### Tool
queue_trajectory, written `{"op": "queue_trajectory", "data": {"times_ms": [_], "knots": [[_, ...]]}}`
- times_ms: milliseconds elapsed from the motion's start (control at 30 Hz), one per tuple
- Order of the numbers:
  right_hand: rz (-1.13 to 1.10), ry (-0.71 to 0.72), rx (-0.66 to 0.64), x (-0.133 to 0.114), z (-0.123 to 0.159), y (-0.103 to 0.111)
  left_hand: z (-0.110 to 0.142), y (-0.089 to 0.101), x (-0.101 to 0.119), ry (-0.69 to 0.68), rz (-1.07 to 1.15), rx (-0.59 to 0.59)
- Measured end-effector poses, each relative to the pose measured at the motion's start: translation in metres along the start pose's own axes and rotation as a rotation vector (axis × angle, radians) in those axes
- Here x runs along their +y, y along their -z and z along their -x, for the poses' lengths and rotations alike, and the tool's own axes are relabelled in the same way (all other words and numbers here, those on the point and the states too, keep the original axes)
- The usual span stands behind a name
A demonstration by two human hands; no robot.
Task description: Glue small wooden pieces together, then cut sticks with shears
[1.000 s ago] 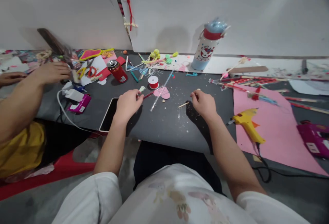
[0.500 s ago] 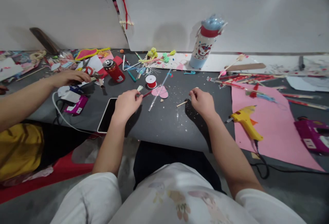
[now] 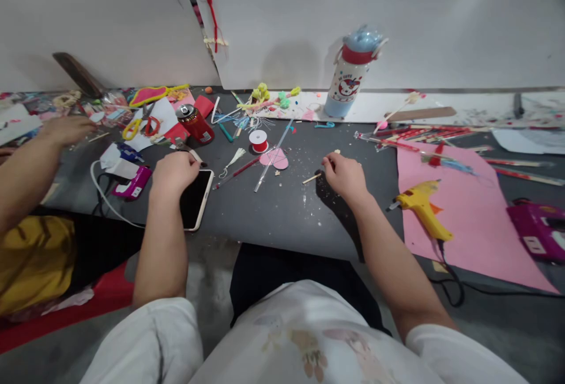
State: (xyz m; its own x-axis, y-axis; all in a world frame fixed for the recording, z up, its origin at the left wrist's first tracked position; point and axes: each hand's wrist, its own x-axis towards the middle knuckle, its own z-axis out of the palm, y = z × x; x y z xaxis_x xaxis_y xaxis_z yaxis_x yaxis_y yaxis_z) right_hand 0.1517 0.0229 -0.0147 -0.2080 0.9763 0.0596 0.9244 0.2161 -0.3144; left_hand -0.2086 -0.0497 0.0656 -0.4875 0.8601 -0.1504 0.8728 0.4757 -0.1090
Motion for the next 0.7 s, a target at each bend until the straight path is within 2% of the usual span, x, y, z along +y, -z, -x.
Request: {"op": "queue_trajectory", "data": {"times_ms": [200,467,533,600,700], "knots": [[0.003,0.012,-0.020,-0.001,-0.001,-0.001,-0.033,0.009,-0.017,0.022,0.024,-0.056],[0.011,0.026,-0.020,0.000,-0.002,-0.003,-0.071,-0.007,-0.012,0.112,0.075,-0.135],[0.015,0.030,-0.022,-0.001,-0.002,-0.004,-0.076,-0.012,-0.014,0.145,0.175,-0.177],[0.014,0.027,-0.023,-0.002,-0.002,-0.004,-0.079,-0.015,-0.017,0.119,0.249,-0.201],[0.011,0.026,-0.019,-0.002,-0.002,-0.005,-0.079,-0.016,-0.024,0.148,0.327,-0.159]]}}
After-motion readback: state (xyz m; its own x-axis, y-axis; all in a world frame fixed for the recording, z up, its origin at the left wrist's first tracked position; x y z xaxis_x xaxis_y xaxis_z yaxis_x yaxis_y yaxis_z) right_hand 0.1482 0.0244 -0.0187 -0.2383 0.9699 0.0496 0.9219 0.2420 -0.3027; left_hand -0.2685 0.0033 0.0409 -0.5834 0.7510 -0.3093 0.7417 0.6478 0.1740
